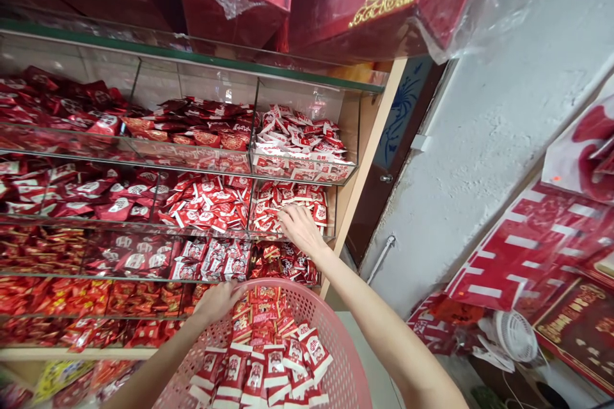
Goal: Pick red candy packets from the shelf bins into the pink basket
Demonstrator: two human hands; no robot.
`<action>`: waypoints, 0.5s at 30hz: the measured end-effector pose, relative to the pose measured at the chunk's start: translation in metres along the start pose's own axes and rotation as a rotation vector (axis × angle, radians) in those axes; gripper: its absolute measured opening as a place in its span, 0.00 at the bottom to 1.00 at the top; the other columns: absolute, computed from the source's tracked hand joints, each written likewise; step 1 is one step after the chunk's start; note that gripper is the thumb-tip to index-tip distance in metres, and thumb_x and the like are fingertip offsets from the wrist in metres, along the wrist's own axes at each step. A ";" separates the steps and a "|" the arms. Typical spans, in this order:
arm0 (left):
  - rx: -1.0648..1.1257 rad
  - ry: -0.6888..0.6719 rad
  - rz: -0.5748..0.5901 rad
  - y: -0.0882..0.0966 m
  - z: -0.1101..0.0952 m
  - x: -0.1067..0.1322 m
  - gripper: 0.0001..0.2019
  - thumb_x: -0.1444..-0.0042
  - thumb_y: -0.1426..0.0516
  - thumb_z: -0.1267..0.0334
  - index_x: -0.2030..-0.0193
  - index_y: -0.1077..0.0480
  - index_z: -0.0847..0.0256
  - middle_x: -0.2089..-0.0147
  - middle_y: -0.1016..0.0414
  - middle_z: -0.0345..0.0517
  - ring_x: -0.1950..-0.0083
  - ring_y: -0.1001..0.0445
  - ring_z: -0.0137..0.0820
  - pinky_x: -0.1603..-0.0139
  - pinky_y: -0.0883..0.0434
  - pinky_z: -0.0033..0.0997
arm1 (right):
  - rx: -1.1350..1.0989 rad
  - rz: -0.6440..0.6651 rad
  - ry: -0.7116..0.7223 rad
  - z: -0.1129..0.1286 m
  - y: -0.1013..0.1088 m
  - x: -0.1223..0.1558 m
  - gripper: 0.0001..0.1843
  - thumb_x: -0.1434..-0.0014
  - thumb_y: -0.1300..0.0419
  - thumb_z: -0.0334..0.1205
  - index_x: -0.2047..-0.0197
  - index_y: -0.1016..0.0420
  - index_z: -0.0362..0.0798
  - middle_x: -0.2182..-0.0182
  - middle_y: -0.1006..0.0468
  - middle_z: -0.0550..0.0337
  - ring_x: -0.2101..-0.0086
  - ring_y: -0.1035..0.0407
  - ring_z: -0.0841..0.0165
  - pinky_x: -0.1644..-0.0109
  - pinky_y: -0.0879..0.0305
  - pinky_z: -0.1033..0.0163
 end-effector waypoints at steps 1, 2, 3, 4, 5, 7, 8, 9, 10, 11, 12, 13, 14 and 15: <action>-0.003 0.001 0.001 0.000 0.000 0.000 0.28 0.40 0.63 0.46 0.54 0.31 0.63 0.59 0.22 0.57 0.56 0.24 0.44 0.59 0.32 0.38 | -0.001 -0.003 0.009 -0.001 0.000 0.003 0.12 0.38 0.51 0.34 0.52 0.34 0.46 0.57 0.29 0.51 0.55 0.37 0.61 0.50 0.41 0.56; -0.006 0.003 0.003 0.001 0.000 0.000 0.28 0.40 0.63 0.46 0.54 0.31 0.63 0.59 0.22 0.57 0.56 0.24 0.44 0.59 0.32 0.38 | -0.002 -0.006 0.016 -0.001 0.000 0.006 0.12 0.38 0.52 0.33 0.52 0.34 0.46 0.58 0.28 0.51 0.55 0.37 0.62 0.50 0.41 0.56; -0.009 0.004 0.004 0.001 0.000 0.001 0.28 0.40 0.63 0.46 0.54 0.31 0.63 0.59 0.22 0.57 0.56 0.24 0.44 0.59 0.32 0.38 | -0.003 -0.008 0.018 -0.002 0.000 0.009 0.12 0.38 0.52 0.33 0.52 0.34 0.47 0.58 0.28 0.52 0.55 0.37 0.62 0.50 0.41 0.56; -0.009 0.006 0.006 0.001 0.000 0.001 0.28 0.40 0.63 0.46 0.54 0.31 0.63 0.59 0.22 0.57 0.56 0.24 0.44 0.59 0.32 0.38 | -0.001 -0.009 0.016 -0.003 0.001 0.012 0.11 0.38 0.52 0.34 0.52 0.34 0.47 0.59 0.28 0.52 0.56 0.36 0.63 0.50 0.41 0.56; -0.008 0.008 0.008 0.002 -0.001 0.001 0.28 0.40 0.63 0.46 0.54 0.31 0.63 0.59 0.22 0.57 0.55 0.24 0.44 0.59 0.32 0.37 | 0.004 -0.009 0.009 -0.005 0.002 0.015 0.11 0.37 0.52 0.34 0.53 0.33 0.47 0.60 0.28 0.52 0.56 0.36 0.63 0.50 0.41 0.56; -0.006 0.009 0.009 0.003 -0.001 0.002 0.28 0.39 0.63 0.46 0.53 0.31 0.63 0.58 0.22 0.57 0.55 0.24 0.43 0.58 0.32 0.37 | 0.029 -0.012 -0.013 -0.007 0.004 0.020 0.11 0.37 0.51 0.35 0.54 0.32 0.46 0.63 0.27 0.52 0.59 0.35 0.64 0.50 0.42 0.56; -0.007 0.009 0.008 0.004 -0.002 0.002 0.28 0.39 0.63 0.46 0.53 0.31 0.63 0.58 0.23 0.57 0.55 0.24 0.43 0.58 0.32 0.36 | 0.044 -0.009 -0.022 -0.009 0.005 0.023 0.11 0.37 0.51 0.36 0.55 0.32 0.45 0.65 0.27 0.53 0.60 0.35 0.64 0.49 0.43 0.56; -0.008 0.009 0.009 0.004 -0.002 0.002 0.28 0.39 0.62 0.46 0.53 0.31 0.63 0.58 0.23 0.57 0.55 0.24 0.43 0.57 0.32 0.36 | 0.058 -0.004 -0.026 -0.010 0.006 0.025 0.11 0.37 0.51 0.37 0.55 0.31 0.45 0.66 0.27 0.54 0.61 0.35 0.65 0.49 0.44 0.56; -0.010 0.010 0.008 0.005 -0.002 0.003 0.28 0.39 0.62 0.46 0.53 0.31 0.63 0.58 0.23 0.57 0.55 0.24 0.43 0.57 0.32 0.36 | 0.070 0.002 -0.025 -0.010 0.007 0.028 0.11 0.37 0.51 0.38 0.57 0.31 0.45 0.68 0.27 0.54 0.63 0.35 0.65 0.48 0.44 0.56; -0.012 0.011 0.009 0.005 -0.003 0.003 0.28 0.39 0.62 0.47 0.52 0.31 0.63 0.58 0.23 0.57 0.55 0.24 0.43 0.57 0.32 0.36 | 0.076 0.006 -0.024 -0.011 0.008 0.030 0.11 0.37 0.51 0.38 0.59 0.30 0.45 0.70 0.27 0.55 0.64 0.35 0.66 0.48 0.45 0.56; -0.012 0.013 0.012 0.006 -0.003 0.003 0.28 0.39 0.62 0.47 0.52 0.31 0.63 0.58 0.23 0.57 0.55 0.24 0.43 0.57 0.32 0.36 | 0.077 0.009 -0.025 -0.012 0.009 0.031 0.11 0.37 0.51 0.39 0.62 0.29 0.45 0.71 0.27 0.56 0.66 0.35 0.67 0.48 0.45 0.57; -0.012 0.015 0.016 0.006 -0.003 0.003 0.28 0.39 0.62 0.47 0.52 0.31 0.63 0.58 0.23 0.57 0.55 0.24 0.43 0.57 0.32 0.36 | 0.072 0.010 -0.033 -0.013 0.010 0.032 0.12 0.37 0.51 0.40 0.64 0.29 0.45 0.72 0.27 0.57 0.67 0.35 0.67 0.49 0.45 0.57; -0.011 0.017 0.019 0.006 -0.003 0.003 0.28 0.39 0.62 0.46 0.52 0.31 0.63 0.58 0.23 0.58 0.54 0.25 0.43 0.57 0.32 0.36 | 0.066 0.008 -0.052 -0.015 0.011 0.031 0.13 0.36 0.51 0.40 0.66 0.29 0.46 0.73 0.26 0.57 0.68 0.35 0.68 0.49 0.45 0.58; -0.010 0.018 0.021 0.006 -0.003 0.003 0.28 0.39 0.62 0.46 0.52 0.31 0.63 0.57 0.23 0.58 0.54 0.25 0.43 0.57 0.32 0.36 | 0.061 0.005 -0.080 -0.017 0.013 0.029 0.13 0.36 0.52 0.41 0.67 0.29 0.46 0.73 0.26 0.58 0.69 0.36 0.68 0.50 0.46 0.58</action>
Point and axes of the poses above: each hand's wrist, its own x-axis away from the middle knuckle, its own y-axis out of the back of the hand, z = x × y, the point moved 2 cm from there along -x, towards the middle knuckle
